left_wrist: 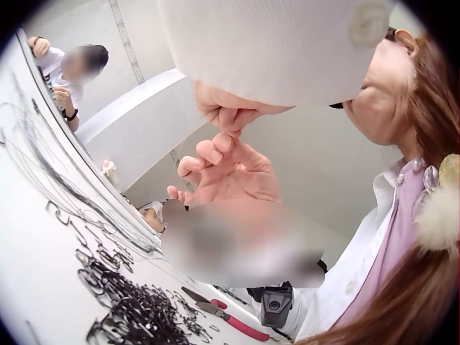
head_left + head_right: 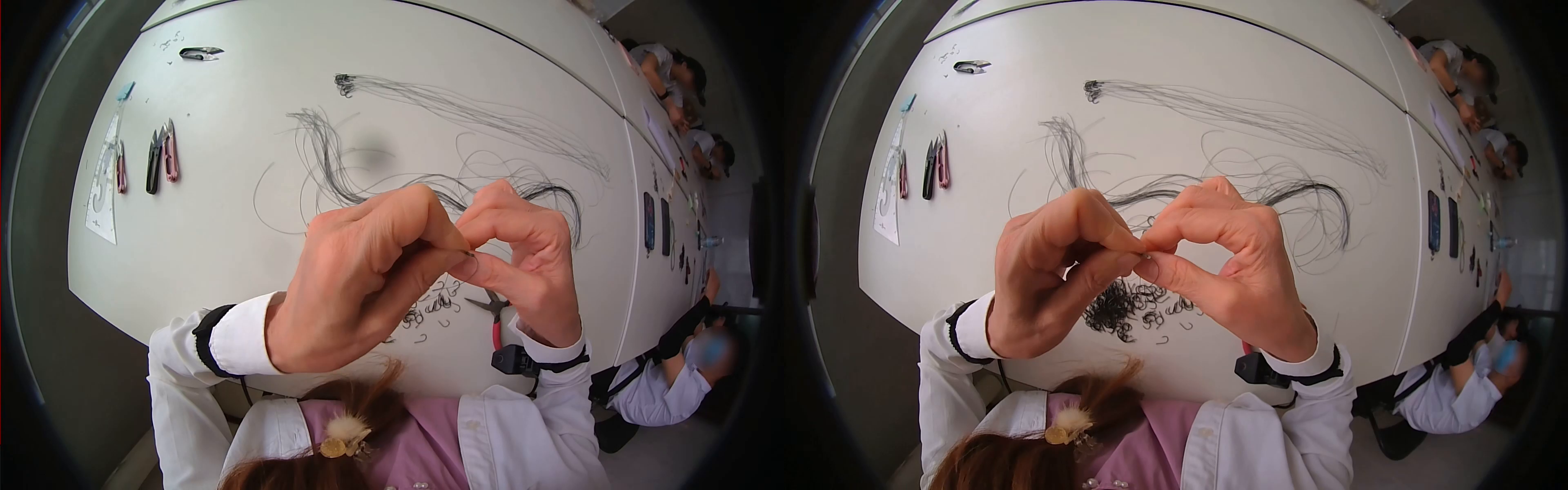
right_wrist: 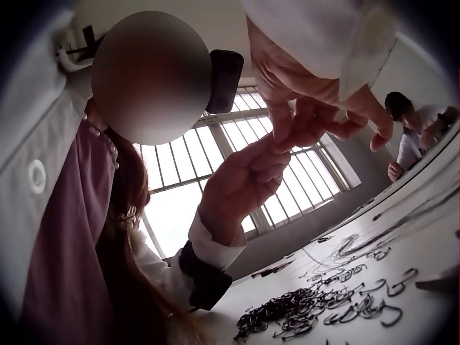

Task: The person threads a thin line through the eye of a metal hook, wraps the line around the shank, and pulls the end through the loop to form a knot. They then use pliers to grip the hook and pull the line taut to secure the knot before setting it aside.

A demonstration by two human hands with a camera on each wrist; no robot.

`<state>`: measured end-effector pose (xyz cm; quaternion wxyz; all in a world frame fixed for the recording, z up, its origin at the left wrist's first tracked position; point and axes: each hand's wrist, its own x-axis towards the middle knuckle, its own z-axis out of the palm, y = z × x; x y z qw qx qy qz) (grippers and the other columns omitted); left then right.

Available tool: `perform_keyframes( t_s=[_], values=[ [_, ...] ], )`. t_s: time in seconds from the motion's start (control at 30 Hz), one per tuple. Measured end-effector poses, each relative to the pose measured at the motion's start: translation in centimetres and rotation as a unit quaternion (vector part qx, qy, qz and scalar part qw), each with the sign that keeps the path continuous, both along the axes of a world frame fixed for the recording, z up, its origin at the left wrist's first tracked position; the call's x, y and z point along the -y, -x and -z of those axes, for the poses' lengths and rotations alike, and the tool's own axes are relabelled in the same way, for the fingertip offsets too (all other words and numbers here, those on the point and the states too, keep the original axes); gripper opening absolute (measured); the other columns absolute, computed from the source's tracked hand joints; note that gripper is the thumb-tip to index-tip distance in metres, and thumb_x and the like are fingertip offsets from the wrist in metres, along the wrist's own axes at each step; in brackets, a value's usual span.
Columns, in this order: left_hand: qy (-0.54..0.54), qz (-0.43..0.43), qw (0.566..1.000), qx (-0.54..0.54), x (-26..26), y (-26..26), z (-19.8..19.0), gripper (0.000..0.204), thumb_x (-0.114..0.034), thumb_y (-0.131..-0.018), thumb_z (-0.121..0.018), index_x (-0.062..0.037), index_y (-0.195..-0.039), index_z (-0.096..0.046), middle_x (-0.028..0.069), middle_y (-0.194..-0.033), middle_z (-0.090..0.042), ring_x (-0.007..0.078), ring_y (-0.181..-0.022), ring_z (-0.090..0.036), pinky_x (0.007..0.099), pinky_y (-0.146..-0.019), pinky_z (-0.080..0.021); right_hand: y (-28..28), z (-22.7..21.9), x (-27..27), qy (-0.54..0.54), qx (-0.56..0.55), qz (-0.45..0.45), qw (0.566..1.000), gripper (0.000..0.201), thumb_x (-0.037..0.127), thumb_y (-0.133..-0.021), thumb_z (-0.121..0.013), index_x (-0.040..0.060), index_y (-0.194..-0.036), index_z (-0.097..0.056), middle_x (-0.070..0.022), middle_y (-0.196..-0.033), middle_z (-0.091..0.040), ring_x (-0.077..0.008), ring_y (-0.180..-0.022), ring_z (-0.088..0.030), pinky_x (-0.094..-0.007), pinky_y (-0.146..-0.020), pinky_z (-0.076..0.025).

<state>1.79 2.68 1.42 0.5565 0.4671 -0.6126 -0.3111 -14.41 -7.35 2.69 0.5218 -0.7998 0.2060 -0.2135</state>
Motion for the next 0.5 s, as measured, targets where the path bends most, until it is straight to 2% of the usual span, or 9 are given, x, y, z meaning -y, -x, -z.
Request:
perform_keyframes(
  t_s=[0.07,0.27,0.37,0.43,0.5],
  values=[
    [-0.049,0.025,0.998,-0.031,-0.1,-0.2,-0.2,0.006,0.007,-0.084,-0.055,0.0029,-0.085,-0.051,0.0068,-0.075,-0.056,0.0097,-0.066,-0.055,0.0222,-0.057,-0.043,-0.1,0.1,-0.1,-0.014,-0.005,-0.002,1.0,0.007,0.006,-0.07,-0.073,0.005,-0.075,-0.069,-0.002,-0.072,-0.063,-0.0142,-0.077,-0.049,-0.0276,-0.074,-0.036],
    [-0.083,0.023,0.992,-0.089,-0.3,0.0,0.1,0.003,0.002,-0.089,-0.052,0.0023,-0.087,-0.05,0.005,-0.079,-0.055,0.0057,-0.066,-0.049,0.0204,-0.059,-0.041,-0.4,0.3,-0.5,-0.02,-0.004,0.003,1.0,0.006,0.006,-0.072,-0.073,0.0045,-0.075,-0.068,-0.0013,-0.072,-0.064,-0.0143,-0.079,-0.051,-0.0287,-0.075,-0.038],
    [-0.114,0.011,0.99,-0.083,-0.3,-0.3,-0.4,0.003,0.001,-0.089,-0.051,0.0016,-0.088,-0.05,0.0034,-0.078,-0.054,0.0044,-0.066,-0.045,0.0192,-0.059,-0.038,-0.6,0.3,-0.6,0.036,-0.017,0.001,0.999,0.011,0.006,-0.069,-0.073,0.0041,-0.078,-0.068,-0.0021,-0.076,-0.064,-0.0152,-0.08,-0.052,-0.029,-0.075,-0.039],
    [-0.109,-0.004,0.99,-0.086,-0.4,-0.4,-0.5,0.003,0.0,-0.09,-0.051,0.0013,-0.088,-0.05,0.0026,-0.078,-0.053,0.0041,-0.066,-0.044,0.0189,-0.059,-0.037,-1.1,-0.1,-1.0,0.089,0.026,0.097,0.991,0.02,0.006,-0.064,-0.074,0.0051,-0.083,-0.067,-0.0034,-0.081,-0.064,-0.0182,-0.081,-0.053,-0.0291,-0.075,-0.039],
    [-0.105,-0.015,0.99,-0.09,-0.4,-0.4,-0.6,0.003,-0.001,-0.09,-0.051,0.001,-0.088,-0.05,0.0017,-0.078,-0.052,0.0038,-0.067,-0.043,0.0186,-0.06,-0.036,-0.2,-0.9,-0.3,0.124,0.043,0.09,0.987,0.024,0.006,-0.062,-0.074,0.0063,-0.084,-0.067,-0.0036,-0.081,-0.063,-0.0193,-0.08,-0.052,-0.0297,-0.075,-0.039]
  ],
)
